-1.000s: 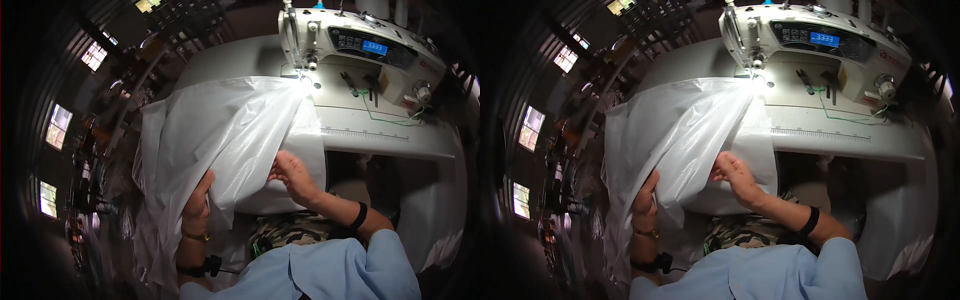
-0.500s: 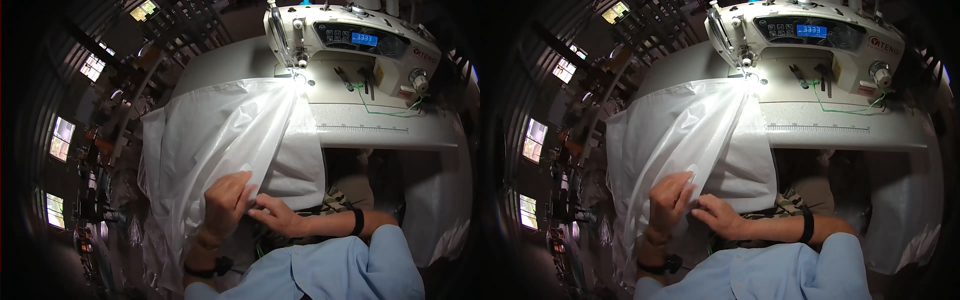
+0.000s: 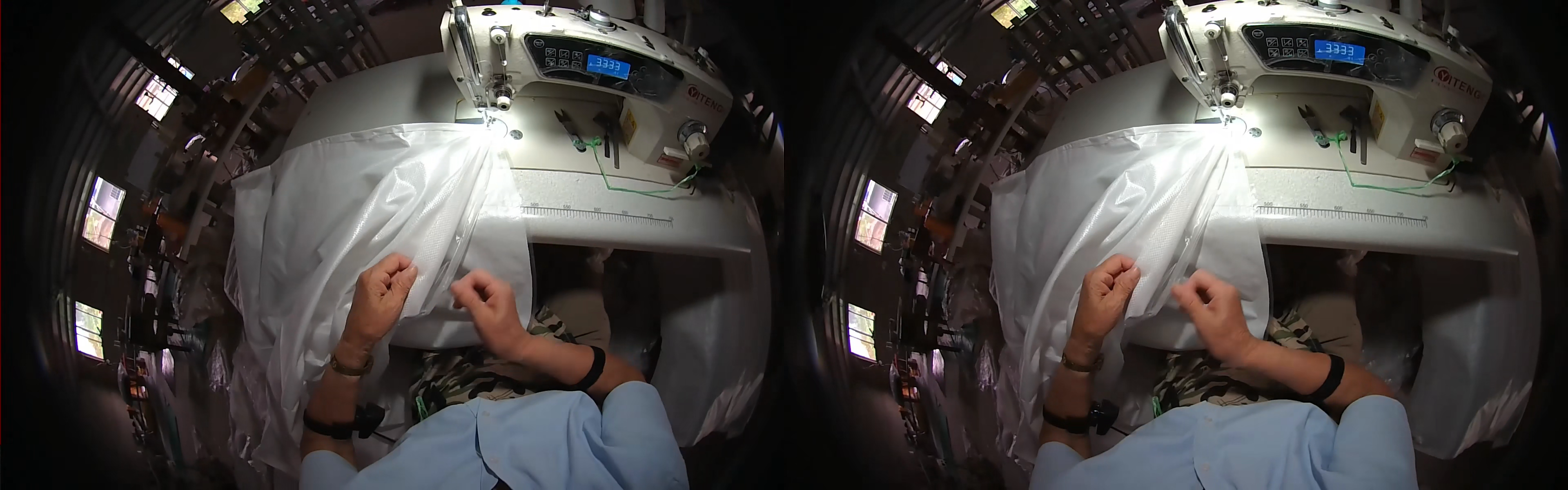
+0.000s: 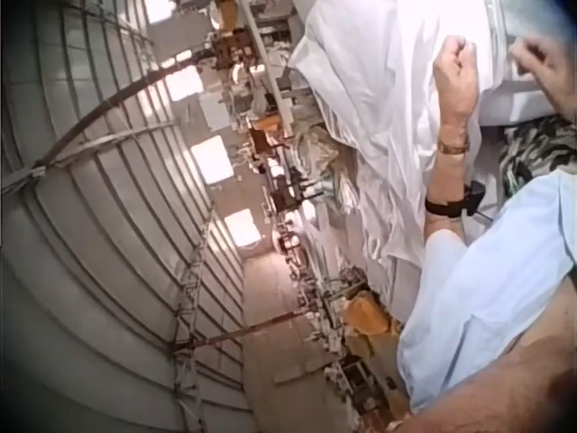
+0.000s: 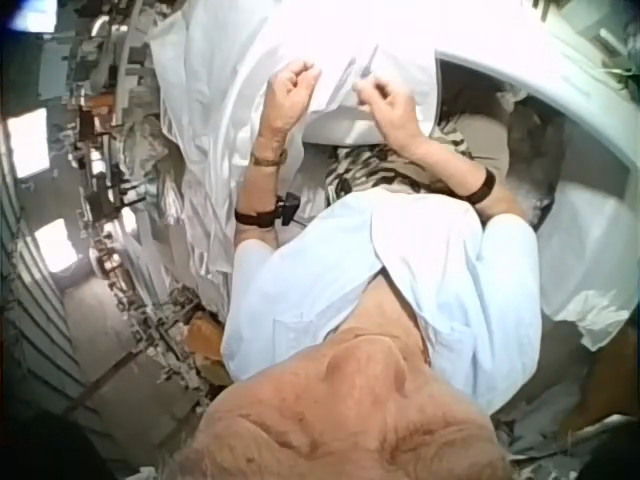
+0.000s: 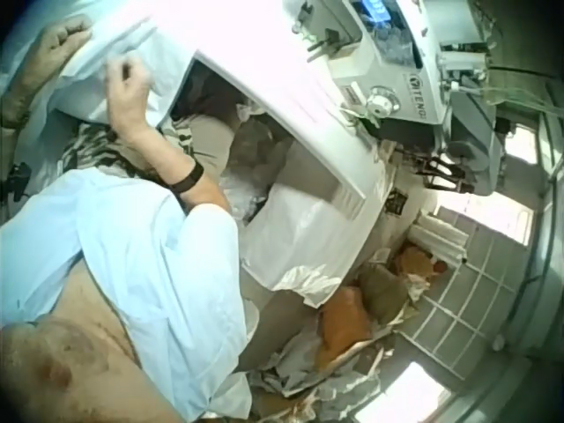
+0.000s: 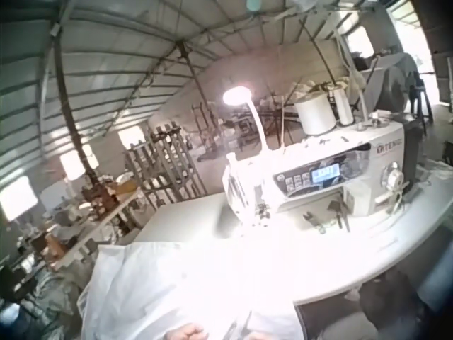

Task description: Operating an industrial sewing machine to join edges of a large white plastic sheet.

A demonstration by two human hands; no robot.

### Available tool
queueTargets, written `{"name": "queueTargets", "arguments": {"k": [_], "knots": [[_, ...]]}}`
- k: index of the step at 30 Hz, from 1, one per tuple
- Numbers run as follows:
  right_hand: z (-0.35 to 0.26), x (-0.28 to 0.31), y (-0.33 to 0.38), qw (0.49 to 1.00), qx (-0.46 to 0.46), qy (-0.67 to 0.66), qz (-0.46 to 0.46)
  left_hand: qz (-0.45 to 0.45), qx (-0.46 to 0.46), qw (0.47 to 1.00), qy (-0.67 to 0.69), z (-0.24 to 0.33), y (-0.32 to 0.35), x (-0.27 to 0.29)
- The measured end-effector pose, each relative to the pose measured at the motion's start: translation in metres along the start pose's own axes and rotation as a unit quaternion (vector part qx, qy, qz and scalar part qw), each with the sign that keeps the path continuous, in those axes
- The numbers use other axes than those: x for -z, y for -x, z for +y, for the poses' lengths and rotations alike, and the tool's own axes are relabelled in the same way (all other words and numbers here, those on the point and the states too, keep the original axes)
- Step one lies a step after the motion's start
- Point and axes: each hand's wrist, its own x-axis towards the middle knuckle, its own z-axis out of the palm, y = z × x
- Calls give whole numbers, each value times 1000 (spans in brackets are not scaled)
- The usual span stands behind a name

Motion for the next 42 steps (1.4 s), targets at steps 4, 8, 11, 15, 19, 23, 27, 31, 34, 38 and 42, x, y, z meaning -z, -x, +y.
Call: {"name": "queueTargets", "arguments": {"k": [4,8,11,15,19,23,27,31,34,38,42], "knots": [[12,-4,-9,968,-121,-204,78,-10,-8,1000,9,5,-1,-5],[14,-12,-10,953,-160,-256,-15,-20,13,999,32,9,-1,-2],[1,-7,-4,965,-172,-191,-49,-16,21,999,40,8,-1,1],[-20,4,12,956,-62,-255,-131,-23,21,998,62,2,-4,2],[-14,-2,7,948,-93,-291,-88,-25,27,996,82,-3,-5,-2],[9,-13,-6,972,-105,-207,-36,-36,31,995,86,-1,-3,-5],[18,-14,-10,970,-82,-224,-55,-17,10,999,49,0,-4,-1],[11,-9,-5,886,-98,-436,-123,1,14,999,41,-5,-7,1],[8,-12,-4,893,-116,-419,-119,-39,7,999,24,-8,-9,-4],[15,-20,-5,925,-98,-356,-85,-119,117,965,201,-8,-4,-8],[22,-8,-2,942,-125,-309,-29,-65,85,985,135,-12,-8,0]]}}
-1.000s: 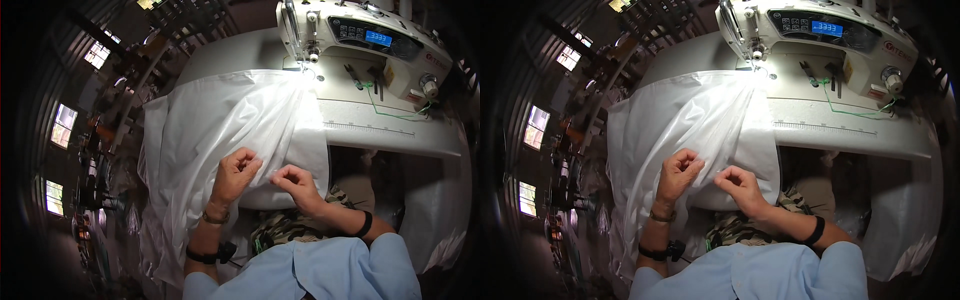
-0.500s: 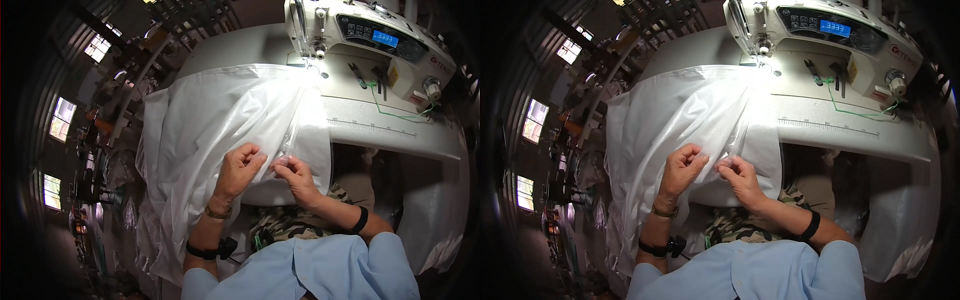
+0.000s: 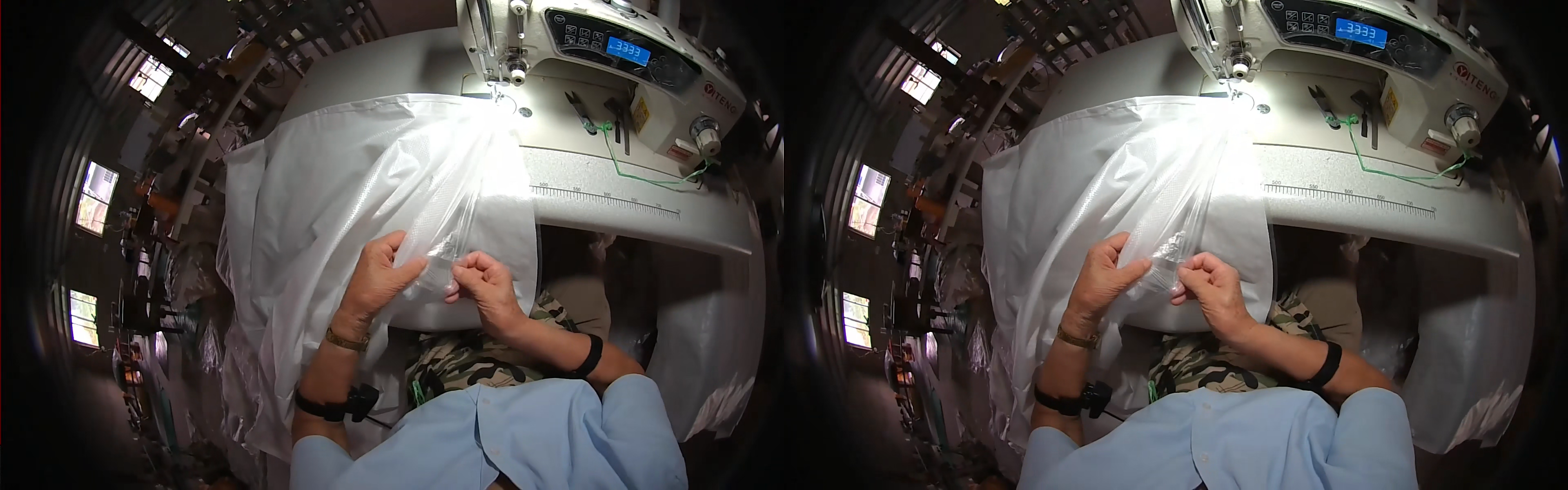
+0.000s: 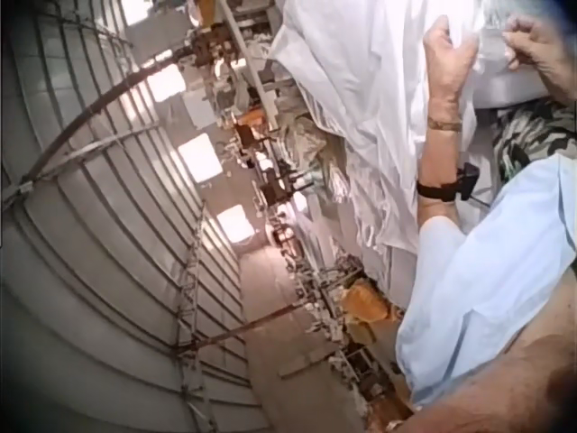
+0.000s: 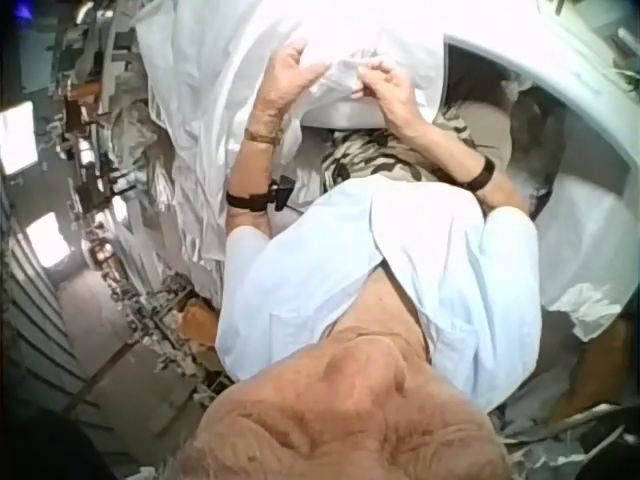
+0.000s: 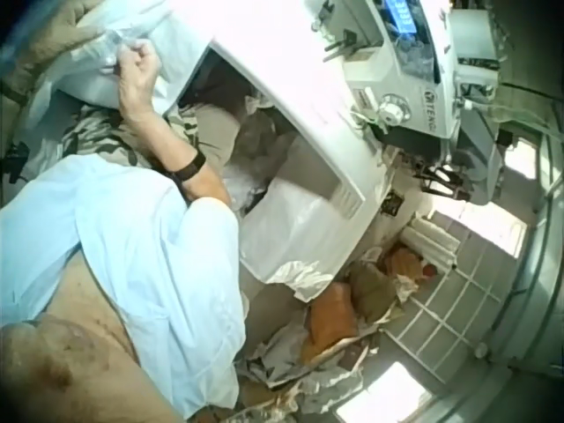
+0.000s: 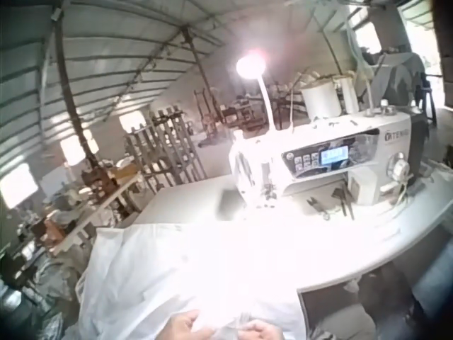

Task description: Operating an industrial sewing machine to join edges of a large white plastic sheet.

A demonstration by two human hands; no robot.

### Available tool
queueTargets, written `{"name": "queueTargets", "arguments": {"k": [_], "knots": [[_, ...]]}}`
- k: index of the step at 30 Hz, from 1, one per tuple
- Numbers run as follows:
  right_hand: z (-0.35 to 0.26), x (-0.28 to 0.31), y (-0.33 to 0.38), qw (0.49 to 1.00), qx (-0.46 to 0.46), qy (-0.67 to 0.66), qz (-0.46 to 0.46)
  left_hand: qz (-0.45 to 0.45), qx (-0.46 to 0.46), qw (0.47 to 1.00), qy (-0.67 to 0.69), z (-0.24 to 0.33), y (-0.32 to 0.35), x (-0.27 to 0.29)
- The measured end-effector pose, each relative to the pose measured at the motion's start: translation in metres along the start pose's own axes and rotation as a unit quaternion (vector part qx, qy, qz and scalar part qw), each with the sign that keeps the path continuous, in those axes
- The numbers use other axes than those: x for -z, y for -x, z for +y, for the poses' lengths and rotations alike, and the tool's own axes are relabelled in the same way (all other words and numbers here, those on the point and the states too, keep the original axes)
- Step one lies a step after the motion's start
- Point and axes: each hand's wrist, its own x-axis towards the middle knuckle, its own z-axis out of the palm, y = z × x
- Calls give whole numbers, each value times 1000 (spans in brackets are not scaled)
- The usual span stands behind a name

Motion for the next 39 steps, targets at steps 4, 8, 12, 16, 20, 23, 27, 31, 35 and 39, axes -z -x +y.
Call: {"name": "queueTargets", "arguments": {"k": [4,8,12,16,20,23,27,31,35,39], "knots": [[-8,5,15,999,21,47,1,5,-12,999,-31,-10,-4,2],[-17,-5,13,991,70,111,13,31,-86,978,-186,-10,0,-11],[-30,-14,8,939,208,273,-12,85,-181,897,-394,-2,15,-33],[-44,-18,13,927,159,340,-15,63,-273,914,-294,2,9,-34],[-50,-19,12,853,231,467,-2,-25,-158,977,-138,-5,3,-29],[-48,-18,9,783,323,531,-4,-55,-78,995,-15,-11,1,-30],[-46,-13,6,754,357,550,-33,-54,-25,994,96,-12,-1,-33],[-53,4,8,697,400,584,-117,-42,15,993,108,-7,-6,-43],[-57,46,27,681,447,578,45,53,-83,980,-173,6,-1,-48],[-39,79,38,758,337,509,231,86,-272,895,-342,22,5,-55]]}}
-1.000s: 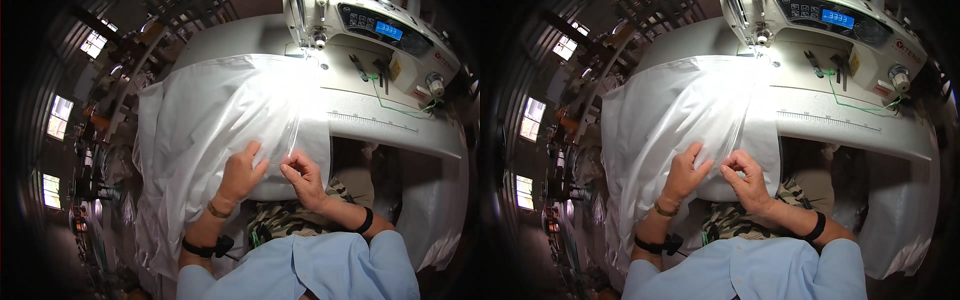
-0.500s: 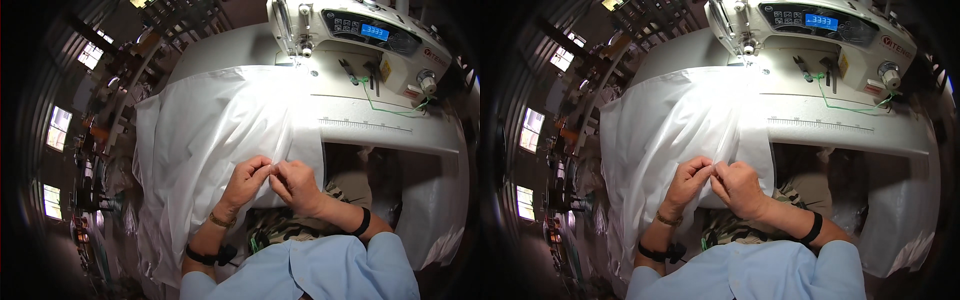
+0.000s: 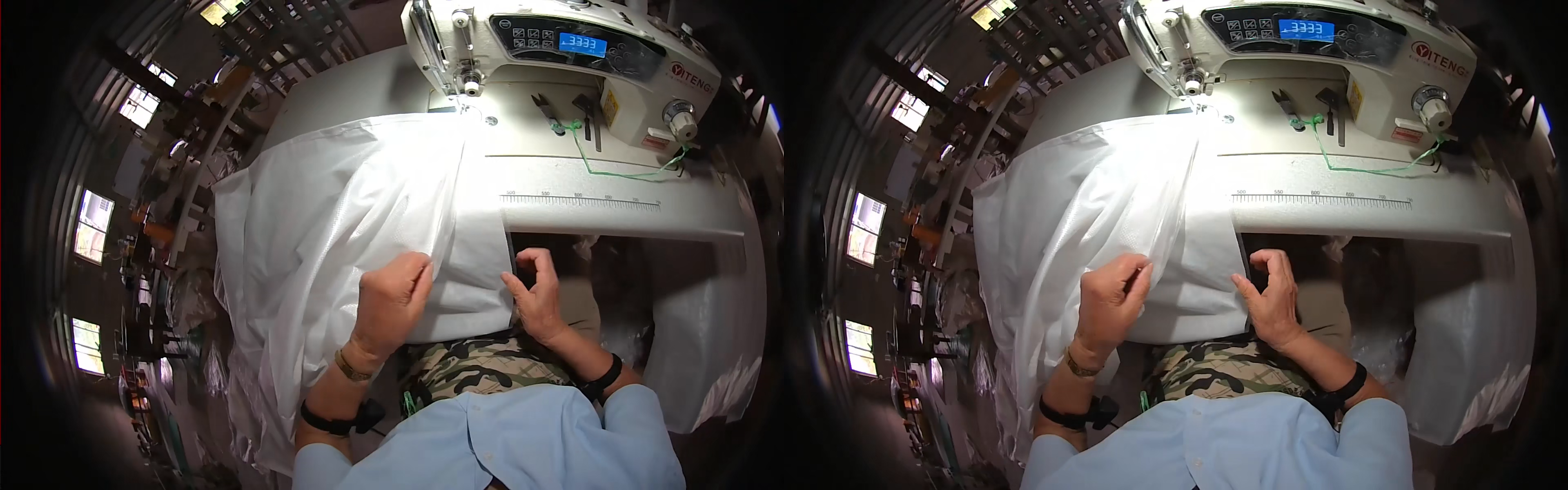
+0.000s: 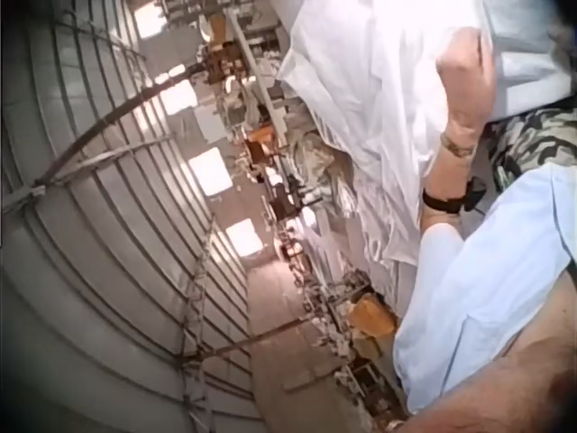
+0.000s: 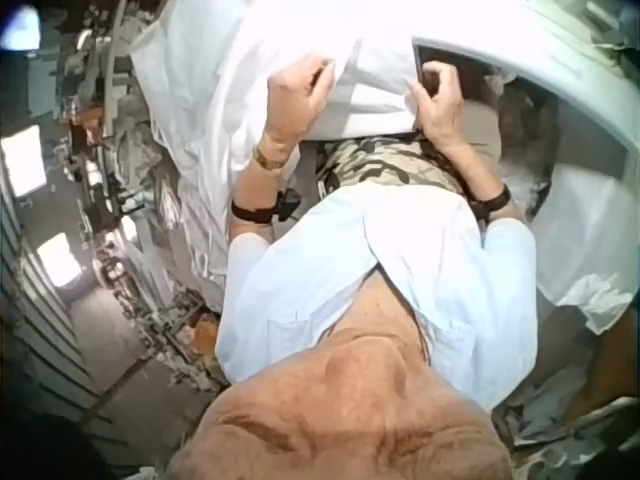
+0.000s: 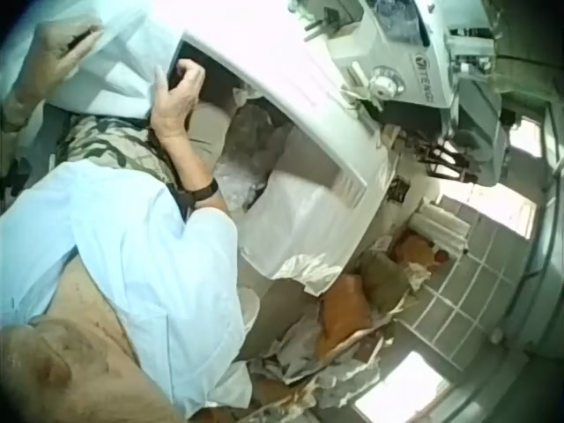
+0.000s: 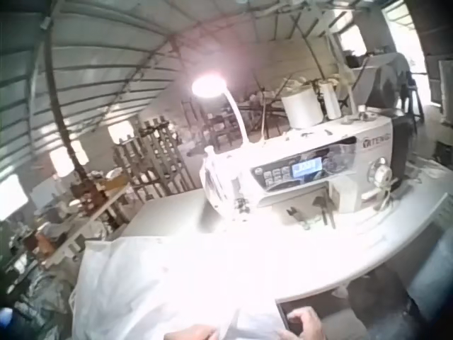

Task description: Operating an industrial sewing machine to join edges of a large white plastic sheet.

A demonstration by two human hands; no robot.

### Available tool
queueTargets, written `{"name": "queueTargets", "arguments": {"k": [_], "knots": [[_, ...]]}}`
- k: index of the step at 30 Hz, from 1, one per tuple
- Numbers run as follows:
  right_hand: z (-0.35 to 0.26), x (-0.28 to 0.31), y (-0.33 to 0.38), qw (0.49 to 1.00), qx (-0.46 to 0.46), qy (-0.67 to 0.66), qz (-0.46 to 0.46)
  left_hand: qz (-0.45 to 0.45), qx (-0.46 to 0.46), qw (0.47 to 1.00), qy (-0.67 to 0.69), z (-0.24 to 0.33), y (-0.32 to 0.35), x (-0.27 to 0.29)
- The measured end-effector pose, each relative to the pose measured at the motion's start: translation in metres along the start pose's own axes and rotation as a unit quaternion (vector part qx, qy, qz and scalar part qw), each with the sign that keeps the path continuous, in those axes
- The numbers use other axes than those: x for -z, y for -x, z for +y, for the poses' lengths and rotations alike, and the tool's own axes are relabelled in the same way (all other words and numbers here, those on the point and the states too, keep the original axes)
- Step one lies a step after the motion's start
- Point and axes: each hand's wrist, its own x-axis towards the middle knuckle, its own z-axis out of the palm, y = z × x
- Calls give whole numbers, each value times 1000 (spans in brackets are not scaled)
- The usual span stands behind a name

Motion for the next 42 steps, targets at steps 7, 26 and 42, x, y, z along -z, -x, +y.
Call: {"name": "queueTargets", "arguments": {"k": [7,26,42], "knots": [[-16,-5,11,912,-169,-253,-275,-117,-45,991,-43,18,-8,-28],[-47,7,-38,878,260,-79,-394,-115,-9,991,-66,14,-7,-22],[-5,-16,-117,906,336,-7,-259,-59,48,931,-356,-101,-118,5]]}}
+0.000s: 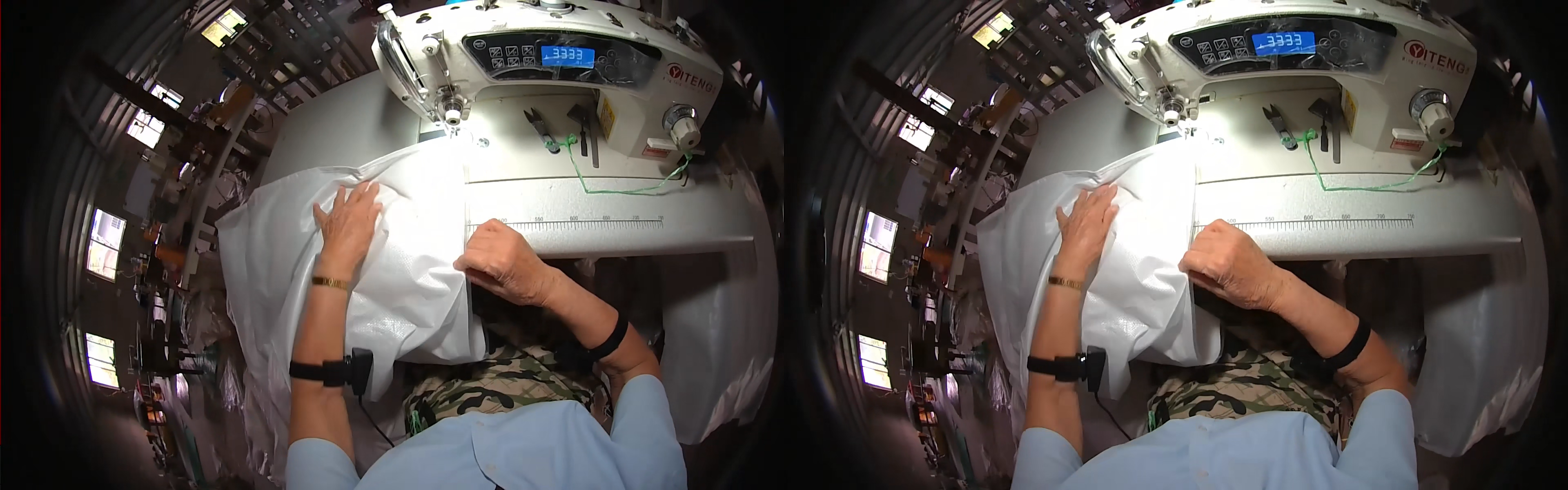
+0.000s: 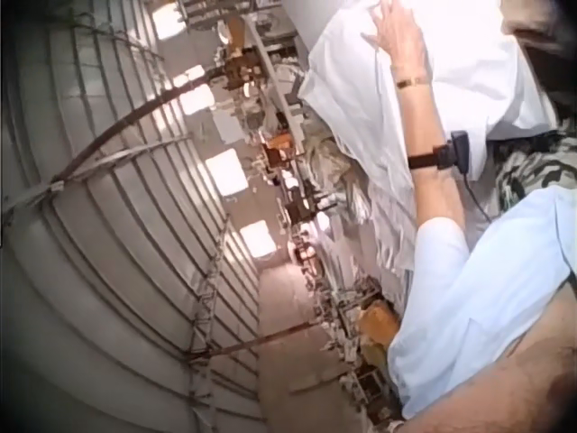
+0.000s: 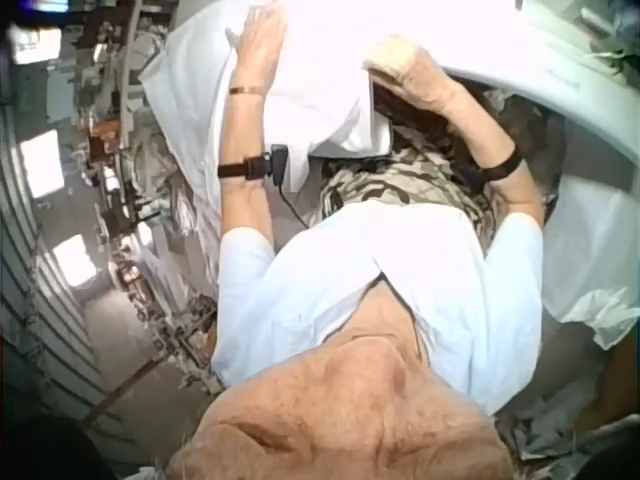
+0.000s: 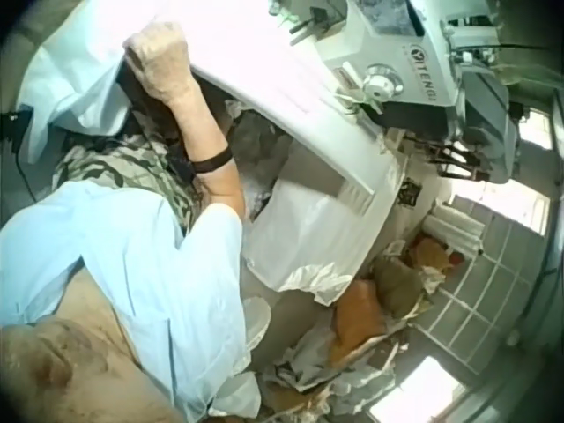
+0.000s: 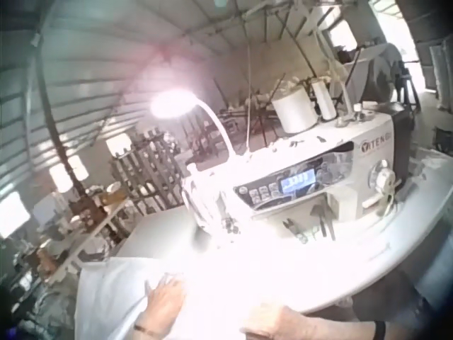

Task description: Operating an industrial sewing machine to join edges of a large white plastic sheet.

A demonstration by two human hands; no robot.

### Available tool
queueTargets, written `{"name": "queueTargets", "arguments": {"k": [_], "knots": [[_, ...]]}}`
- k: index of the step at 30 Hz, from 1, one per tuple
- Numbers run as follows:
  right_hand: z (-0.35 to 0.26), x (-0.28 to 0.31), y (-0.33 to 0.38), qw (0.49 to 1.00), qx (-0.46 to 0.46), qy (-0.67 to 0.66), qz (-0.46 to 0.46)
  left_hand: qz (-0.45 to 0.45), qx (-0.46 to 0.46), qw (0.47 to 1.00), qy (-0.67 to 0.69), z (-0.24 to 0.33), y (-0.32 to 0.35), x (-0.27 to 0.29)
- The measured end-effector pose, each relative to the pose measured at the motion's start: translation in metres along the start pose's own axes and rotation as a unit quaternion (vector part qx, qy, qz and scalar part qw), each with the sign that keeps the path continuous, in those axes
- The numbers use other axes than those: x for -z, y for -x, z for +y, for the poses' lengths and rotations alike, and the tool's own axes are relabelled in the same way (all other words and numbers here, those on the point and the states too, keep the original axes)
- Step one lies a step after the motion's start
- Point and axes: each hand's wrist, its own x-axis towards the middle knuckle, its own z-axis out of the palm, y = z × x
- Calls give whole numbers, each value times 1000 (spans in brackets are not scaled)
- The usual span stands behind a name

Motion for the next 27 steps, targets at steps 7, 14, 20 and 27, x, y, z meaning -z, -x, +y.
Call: {"name": "queueTargets", "arguments": {"k": [7,14,20,27], "knots": [[-1,-3,-5,1000,0,-5,-20,-25,21,992,-121,-12,-63,13],[-2,-3,-5,999,-29,-26,-24,113,-122,973,162,107,-62,-12],[-4,-5,-6,998,-45,-35,-23,88,-76,975,188,115,-68,-25],[-6,-5,-7,997,-47,-62,9,-54,-77,992,81,116,-87,-17]]}}
